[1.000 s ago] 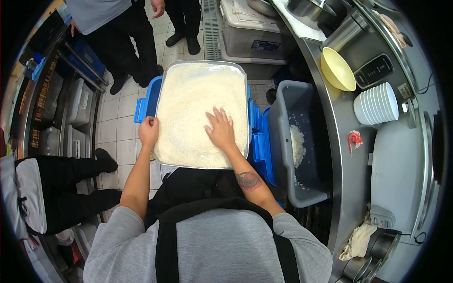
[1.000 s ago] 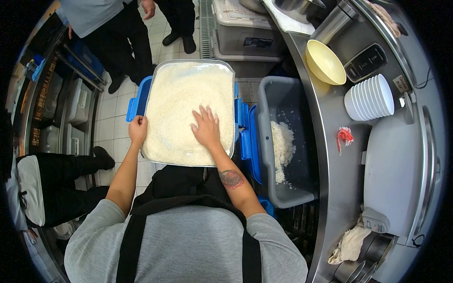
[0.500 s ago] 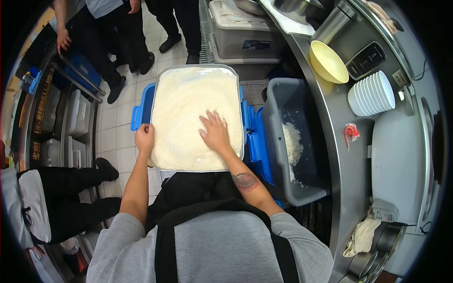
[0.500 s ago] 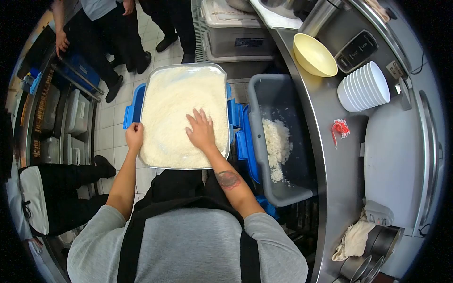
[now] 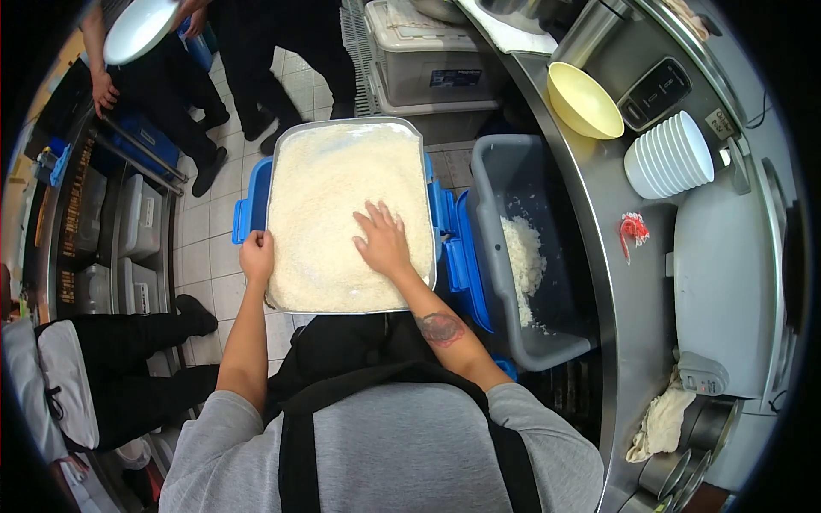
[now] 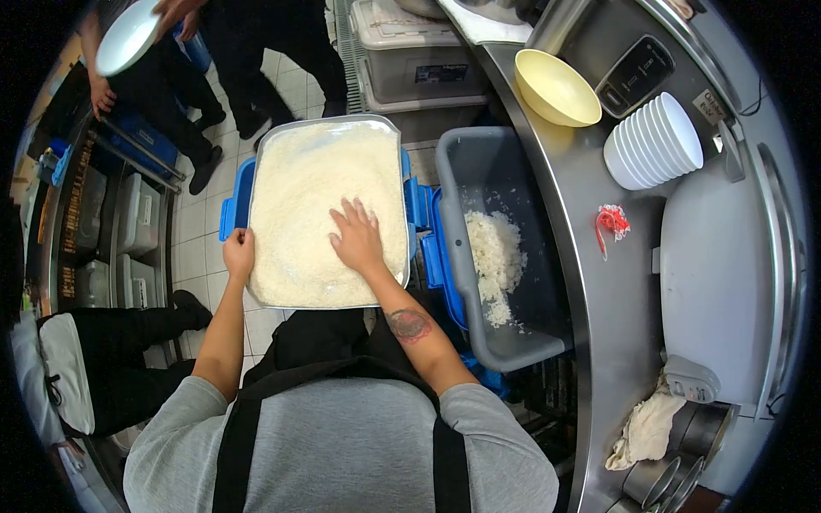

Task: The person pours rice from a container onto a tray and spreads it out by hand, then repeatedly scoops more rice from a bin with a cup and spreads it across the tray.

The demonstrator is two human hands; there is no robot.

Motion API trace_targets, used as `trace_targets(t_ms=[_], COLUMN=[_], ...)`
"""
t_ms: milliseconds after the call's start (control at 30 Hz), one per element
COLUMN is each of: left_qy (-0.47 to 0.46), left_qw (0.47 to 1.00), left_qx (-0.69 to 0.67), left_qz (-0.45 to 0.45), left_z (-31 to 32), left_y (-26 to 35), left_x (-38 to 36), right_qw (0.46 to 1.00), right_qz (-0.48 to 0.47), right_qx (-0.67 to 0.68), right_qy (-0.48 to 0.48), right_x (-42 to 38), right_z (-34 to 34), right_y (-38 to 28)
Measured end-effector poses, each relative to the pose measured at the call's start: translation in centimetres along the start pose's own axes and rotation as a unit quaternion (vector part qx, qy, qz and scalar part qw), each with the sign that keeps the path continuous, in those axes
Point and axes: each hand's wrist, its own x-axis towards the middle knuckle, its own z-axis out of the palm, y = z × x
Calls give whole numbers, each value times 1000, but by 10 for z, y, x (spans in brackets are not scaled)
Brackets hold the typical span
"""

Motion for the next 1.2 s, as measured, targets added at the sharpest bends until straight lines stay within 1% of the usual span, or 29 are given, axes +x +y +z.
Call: trace_targets(t_ms=[100,733,867,933,1033,1200], left_qy=[-2,-9,5,-13,-12,-10], left_qw=[1000,1000,1000,1000,1000,1000], left_qx=[5,13,18,23,2,11], left_qz=[-1,-4,0,-15,-6,-9], left_z=[-2,-4,-5,-6,-6,-4], left_y=[4,7,11,12,11,9], left_x=[-1,-1,-2,-2,-2,-2], right_qw=[1000,1000,1000,1000,1000,1000], right_qz=[7,3,7,6,3,-1], right_qx=[5,4,4,4,1,-2], right_qy=[-12,-11,-15,-16,-11,-5], right_x=[0,0,0,0,0,0], right_z=[-4,-5,-7,-6,-5,-6], right_y=[-3,-3,-4,-4,-3,-3])
